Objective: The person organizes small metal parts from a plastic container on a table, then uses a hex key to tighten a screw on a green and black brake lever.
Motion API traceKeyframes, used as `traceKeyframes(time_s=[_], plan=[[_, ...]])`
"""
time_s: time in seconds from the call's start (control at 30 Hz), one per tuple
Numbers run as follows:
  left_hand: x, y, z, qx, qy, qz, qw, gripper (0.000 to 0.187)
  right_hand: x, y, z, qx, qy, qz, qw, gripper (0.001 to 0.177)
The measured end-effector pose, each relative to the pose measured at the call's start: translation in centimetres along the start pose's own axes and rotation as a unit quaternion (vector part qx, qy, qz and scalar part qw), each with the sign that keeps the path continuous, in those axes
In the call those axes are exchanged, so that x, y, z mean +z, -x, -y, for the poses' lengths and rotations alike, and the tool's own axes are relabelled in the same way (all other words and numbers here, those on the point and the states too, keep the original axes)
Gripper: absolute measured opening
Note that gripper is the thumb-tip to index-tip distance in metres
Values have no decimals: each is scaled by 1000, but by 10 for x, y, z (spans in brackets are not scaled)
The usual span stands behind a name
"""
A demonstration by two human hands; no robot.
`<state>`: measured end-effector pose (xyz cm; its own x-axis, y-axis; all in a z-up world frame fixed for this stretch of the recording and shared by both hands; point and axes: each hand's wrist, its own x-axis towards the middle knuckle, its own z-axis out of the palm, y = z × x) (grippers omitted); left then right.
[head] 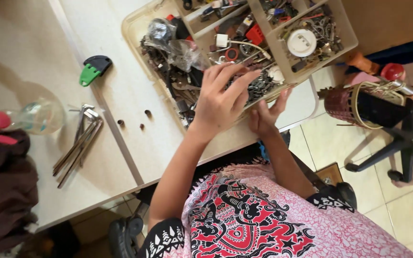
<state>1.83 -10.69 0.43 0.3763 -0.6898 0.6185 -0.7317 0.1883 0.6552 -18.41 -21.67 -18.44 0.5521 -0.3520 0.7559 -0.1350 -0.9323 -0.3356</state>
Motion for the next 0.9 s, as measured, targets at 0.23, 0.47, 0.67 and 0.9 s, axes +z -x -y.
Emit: traceKeyframes(time_s=[0.23,0.47,0.67,0.9], plan=[[35,-23,26,-5,-48,35,998,11,-4,8,-3,32,32,30,999,37],[43,-24,40,13,-113,57,992,19,-2,4,-4,24,22,31,999,42],[33,-19,40,-4,-90,94,992,35,2,23,-14,30,23,44,998,44],[37,-16,41,28,-187,104,976,11,3,30,-17,39,20,37,998,44]])
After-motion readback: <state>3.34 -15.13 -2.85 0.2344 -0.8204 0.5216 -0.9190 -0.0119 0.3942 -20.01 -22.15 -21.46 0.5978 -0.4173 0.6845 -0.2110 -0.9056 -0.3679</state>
